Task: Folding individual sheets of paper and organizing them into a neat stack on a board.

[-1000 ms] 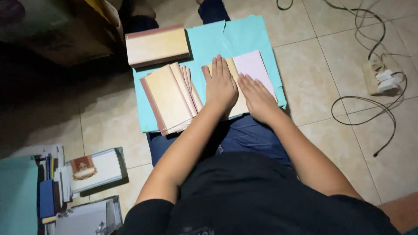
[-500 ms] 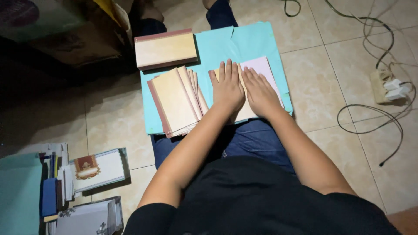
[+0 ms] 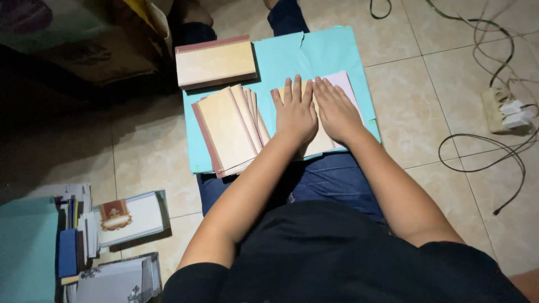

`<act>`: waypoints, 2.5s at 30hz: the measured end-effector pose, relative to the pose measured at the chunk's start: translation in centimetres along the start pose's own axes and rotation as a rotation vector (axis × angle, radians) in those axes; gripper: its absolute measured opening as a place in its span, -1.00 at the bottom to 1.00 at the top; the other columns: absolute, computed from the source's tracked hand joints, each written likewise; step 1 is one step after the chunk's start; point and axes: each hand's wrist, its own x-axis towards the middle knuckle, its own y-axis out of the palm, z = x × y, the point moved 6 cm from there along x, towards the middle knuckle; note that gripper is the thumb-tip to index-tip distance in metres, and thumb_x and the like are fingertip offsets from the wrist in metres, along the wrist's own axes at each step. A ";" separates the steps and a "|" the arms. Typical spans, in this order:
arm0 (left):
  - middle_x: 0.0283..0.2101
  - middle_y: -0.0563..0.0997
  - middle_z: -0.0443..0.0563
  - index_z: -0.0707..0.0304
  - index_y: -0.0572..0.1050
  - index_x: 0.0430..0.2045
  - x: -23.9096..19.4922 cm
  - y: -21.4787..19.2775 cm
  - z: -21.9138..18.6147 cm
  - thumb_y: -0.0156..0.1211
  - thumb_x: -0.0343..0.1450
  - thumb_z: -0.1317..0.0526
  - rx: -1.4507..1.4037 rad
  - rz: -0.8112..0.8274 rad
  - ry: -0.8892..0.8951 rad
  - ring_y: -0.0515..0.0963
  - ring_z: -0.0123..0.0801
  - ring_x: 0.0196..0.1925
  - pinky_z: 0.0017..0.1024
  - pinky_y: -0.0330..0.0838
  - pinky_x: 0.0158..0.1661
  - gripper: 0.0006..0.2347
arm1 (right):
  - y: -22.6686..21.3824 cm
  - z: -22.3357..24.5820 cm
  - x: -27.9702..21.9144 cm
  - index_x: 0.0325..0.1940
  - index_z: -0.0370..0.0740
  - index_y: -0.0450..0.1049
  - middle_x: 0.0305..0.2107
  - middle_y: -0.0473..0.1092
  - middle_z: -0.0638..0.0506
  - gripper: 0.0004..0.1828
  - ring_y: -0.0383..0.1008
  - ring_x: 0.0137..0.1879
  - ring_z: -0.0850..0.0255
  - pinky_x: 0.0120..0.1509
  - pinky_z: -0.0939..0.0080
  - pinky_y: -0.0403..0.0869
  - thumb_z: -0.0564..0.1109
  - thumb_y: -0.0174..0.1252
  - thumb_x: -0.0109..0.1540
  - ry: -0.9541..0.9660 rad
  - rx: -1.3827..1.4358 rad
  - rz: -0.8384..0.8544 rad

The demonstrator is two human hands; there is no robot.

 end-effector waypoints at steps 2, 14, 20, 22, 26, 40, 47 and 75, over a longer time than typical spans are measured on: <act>0.58 -0.17 0.12 -0.03 -0.11 0.51 1.2 0.2 0.0 -0.57 0.58 0.07 0.021 0.014 -0.020 -0.28 0.05 0.61 0.23 -0.39 0.43 -0.50 | -0.2 0.4 -2.0 0.57 -0.31 0.06 0.51 0.00 -0.21 -0.40 -0.06 0.62 -0.05 0.63 -0.09 -0.08 -0.17 -0.28 0.41 0.006 -0.008 0.010; 0.59 -0.16 0.16 0.08 -0.10 0.51 -0.6 1.4 -0.8 -0.51 0.59 0.05 0.039 -0.021 0.088 -0.24 0.04 0.61 0.11 -0.32 0.46 -0.49 | 0.4 0.9 -5.5 0.55 -0.29 0.09 0.49 0.06 -0.21 -0.41 0.00 0.59 -0.05 0.62 -0.07 -0.02 -0.19 -0.27 0.40 0.011 0.001 -0.014; 0.58 -0.16 0.15 0.22 -0.12 0.50 1.1 1.7 -0.4 -0.53 0.56 0.05 0.023 -0.014 0.074 -0.22 -0.02 0.61 0.10 -0.33 0.46 -0.46 | 0.5 1.5 -7.0 0.55 -0.26 0.10 0.49 0.06 -0.18 -0.40 0.00 0.60 -0.01 0.62 -0.04 -0.03 -0.19 -0.26 0.39 0.011 -0.006 -0.060; 0.58 -0.15 0.16 0.26 -0.12 0.49 1.8 1.5 0.0 -0.51 0.55 0.05 0.033 -0.030 0.057 -0.22 -0.02 0.60 0.09 -0.31 0.45 -0.45 | 0.2 2.0 -8.4 0.56 -0.26 0.08 0.50 0.04 -0.16 -0.39 -0.01 0.60 -0.01 0.63 -0.04 -0.05 -0.19 -0.28 0.39 0.022 0.022 -0.044; 0.59 -0.16 0.17 0.31 -0.11 0.49 2.1 1.2 0.1 -0.51 0.56 0.07 0.012 -0.049 0.053 -0.23 -0.01 0.61 0.10 -0.33 0.46 -0.45 | -0.1 2.0 -8.4 0.57 -0.24 0.07 0.50 0.04 -0.16 -0.40 -0.03 0.61 -0.02 0.63 -0.05 -0.06 -0.18 -0.29 0.39 0.028 0.043 0.046; 0.58 -0.15 0.17 0.33 -0.09 0.49 2.1 1.4 0.3 -0.51 0.56 0.07 0.034 -0.056 0.073 -0.23 -0.02 0.61 0.10 -0.33 0.46 -0.45 | 0.6 1.0 -5.0 0.56 -0.24 0.11 0.48 0.09 -0.17 -0.40 0.01 0.60 -0.02 0.62 -0.05 0.00 -0.21 -0.23 0.38 -0.023 -0.026 -0.030; 0.59 -0.17 0.16 0.32 -0.11 0.50 1.9 2.0 0.3 -0.50 0.57 0.06 0.066 -0.042 0.077 -0.25 -0.02 0.61 0.11 -0.35 0.47 -0.45 | 1.9 -0.1 -5.7 0.58 -0.16 0.08 0.51 0.04 -0.10 -0.38 -0.03 0.61 -0.01 0.63 -0.11 -0.02 -0.18 -0.27 0.38 -0.036 0.047 0.082; 0.58 -0.13 0.22 0.38 -0.12 0.48 -0.2 3.8 -1.2 -0.41 0.59 0.08 0.142 -0.038 0.141 -0.20 -0.02 0.61 0.11 -0.24 0.49 -0.46 | 0.6 -1.1 2.8 0.56 -0.24 0.13 0.53 -0.01 -0.16 -0.43 -0.14 0.64 -0.05 0.64 -0.10 -0.08 -0.16 -0.27 0.43 -0.001 0.017 -0.005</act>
